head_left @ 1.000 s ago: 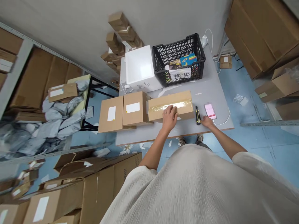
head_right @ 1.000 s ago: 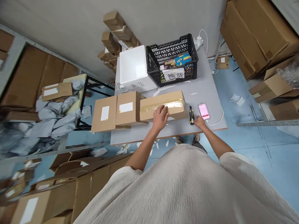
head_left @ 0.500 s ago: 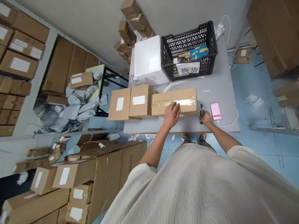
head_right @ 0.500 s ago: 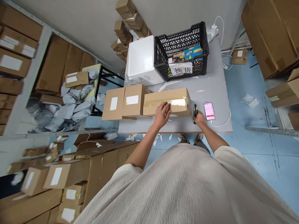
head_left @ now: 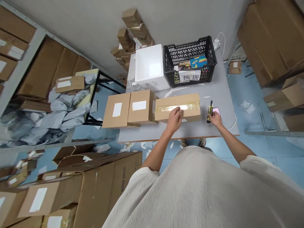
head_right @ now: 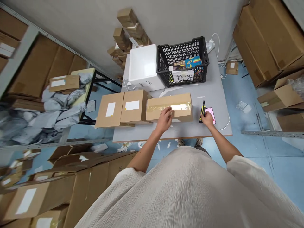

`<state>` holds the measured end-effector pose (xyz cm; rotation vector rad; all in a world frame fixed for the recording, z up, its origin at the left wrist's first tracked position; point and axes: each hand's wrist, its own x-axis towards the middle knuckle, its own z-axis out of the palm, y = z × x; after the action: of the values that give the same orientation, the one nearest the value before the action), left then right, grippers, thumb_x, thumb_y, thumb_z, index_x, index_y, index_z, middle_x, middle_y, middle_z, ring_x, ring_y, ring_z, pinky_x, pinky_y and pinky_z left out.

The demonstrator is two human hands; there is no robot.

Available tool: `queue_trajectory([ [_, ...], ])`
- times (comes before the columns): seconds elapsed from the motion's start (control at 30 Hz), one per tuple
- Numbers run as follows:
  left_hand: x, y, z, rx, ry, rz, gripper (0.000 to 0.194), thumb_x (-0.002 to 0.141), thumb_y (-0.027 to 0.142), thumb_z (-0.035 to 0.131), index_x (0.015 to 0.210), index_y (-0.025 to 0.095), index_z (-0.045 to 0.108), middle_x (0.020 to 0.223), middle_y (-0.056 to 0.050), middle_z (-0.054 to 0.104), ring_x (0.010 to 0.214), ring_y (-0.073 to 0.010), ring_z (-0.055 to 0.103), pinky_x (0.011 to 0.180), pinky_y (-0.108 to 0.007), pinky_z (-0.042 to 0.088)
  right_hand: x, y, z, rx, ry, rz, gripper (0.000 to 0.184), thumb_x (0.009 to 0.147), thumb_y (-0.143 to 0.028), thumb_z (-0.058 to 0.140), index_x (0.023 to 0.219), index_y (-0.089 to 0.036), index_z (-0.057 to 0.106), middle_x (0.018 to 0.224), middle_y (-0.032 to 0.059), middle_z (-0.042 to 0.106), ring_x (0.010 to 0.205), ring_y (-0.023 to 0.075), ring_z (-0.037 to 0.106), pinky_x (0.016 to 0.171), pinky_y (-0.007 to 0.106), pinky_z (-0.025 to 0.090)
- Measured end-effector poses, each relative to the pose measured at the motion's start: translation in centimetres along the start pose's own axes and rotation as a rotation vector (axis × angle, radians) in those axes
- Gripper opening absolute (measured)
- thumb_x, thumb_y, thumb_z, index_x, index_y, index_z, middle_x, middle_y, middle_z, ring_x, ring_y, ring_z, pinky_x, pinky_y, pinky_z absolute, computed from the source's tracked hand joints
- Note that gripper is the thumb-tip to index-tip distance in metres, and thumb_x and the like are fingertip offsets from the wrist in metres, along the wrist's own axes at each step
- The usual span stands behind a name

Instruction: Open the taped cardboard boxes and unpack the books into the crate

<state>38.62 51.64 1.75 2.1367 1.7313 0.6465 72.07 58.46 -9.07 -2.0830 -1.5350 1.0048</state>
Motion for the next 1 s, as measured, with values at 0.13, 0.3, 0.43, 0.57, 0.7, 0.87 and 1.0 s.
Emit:
queue_trajectory([
  [0.13,-0.6,-0.8,-0.6,-0.058,0.066,-0.014,0.042,0.113,0.026,0.039,0.143,0.025,0.069,0.157,-0.016,0.065,0.152,-0.0294,0.058,0.127,-0.054,0.051,0.9,-2.9,-4.7,0.234,0.105,-0.14,0.036,0.096,-0.062,0.064,0.095,-0.026,0.063,0.094,0.0074,0.077,0.092,0.027,0.072,0.09,0.04,0.06],
  [0.3,-1.7,-3.0,-1.9,-0.054,0.159,-0.103,0.039,0.112,0.028,0.044,0.14,0.026,0.07,0.151,-0.015,0.07,0.148,-0.0313,0.062,0.123,-0.055,0.053,0.5,-9.3,-8.0,0.487,0.015,-0.288,0.055,0.097,-0.078,0.065,0.118,-0.028,0.057,0.094,0.0048,0.079,0.084,0.0245,0.075,0.077,0.037,0.063],
  [0.43,-2.7,-5.1,-3.0,-0.04,0.228,-0.166,0.038,0.109,0.026,0.045,0.137,0.024,0.072,0.151,-0.016,0.07,0.146,-0.033,0.062,0.124,-0.056,0.051,-1.0,-14.8,-7.7,0.432,-0.053,-0.396,0.059,0.096,-0.078,0.066,0.128,-0.028,0.058,0.094,0.0041,0.079,0.079,0.022,0.074,0.072,0.034,0.061],
  [0.57,-3.4,-6.0,-3.6,-0.02,0.229,-0.159,0.041,0.108,0.022,0.045,0.139,0.022,0.071,0.15,-0.017,0.071,0.147,-0.0345,0.061,0.125,-0.057,0.049,-3.1,-19.1,-5.6,0.297,-0.154,-0.498,0.051,0.101,-0.069,0.062,0.129,-0.026,0.063,0.095,0.004,0.08,0.079,0.0223,0.073,0.078,0.038,0.061],
  [0.7,-4.4,-5.7,-3.6,-0.021,0.206,-0.121,0.043,0.107,0.021,0.046,0.143,0.021,0.07,0.153,-0.018,0.07,0.149,-0.0346,0.06,0.126,-0.057,0.048,-5.1,-22.3,-3.3,0.044,-0.254,-0.649,0.045,0.107,-0.056,0.057,0.136,-0.024,0.068,0.101,0.0046,0.081,0.09,0.0258,0.075,0.091,0.04,0.059],
  [0.87,-5.5,-5.2,-3.4,-0.043,0.199,-0.09,0.048,0.108,0.021,0.046,0.15,0.023,0.068,0.157,-0.017,0.069,0.153,-0.0339,0.058,0.13,-0.058,0.045,-6.7,-25.2,-0.7,-0.328,-0.303,-0.883,0.04,0.11,-0.044,0.054,0.133,-0.021,0.078,0.133,0.0129,0.081,0.12,0.0337,0.074,0.104,0.043,0.055],
  [1.0,-6.0,-5.0,-3.1,-0.055,0.209,-0.09,0.049,0.108,0.021,0.046,0.152,0.022,0.068,0.157,-0.017,0.068,0.153,-0.0345,0.058,0.13,-0.06,0.044,-7.4,-26.6,0.9,-0.543,-0.36,-0.95,0.039,0.112,-0.04,0.055,0.137,-0.021,0.079,0.137,0.0136,0.081,0.122,0.0333,0.074,0.102,0.04,0.054],
])
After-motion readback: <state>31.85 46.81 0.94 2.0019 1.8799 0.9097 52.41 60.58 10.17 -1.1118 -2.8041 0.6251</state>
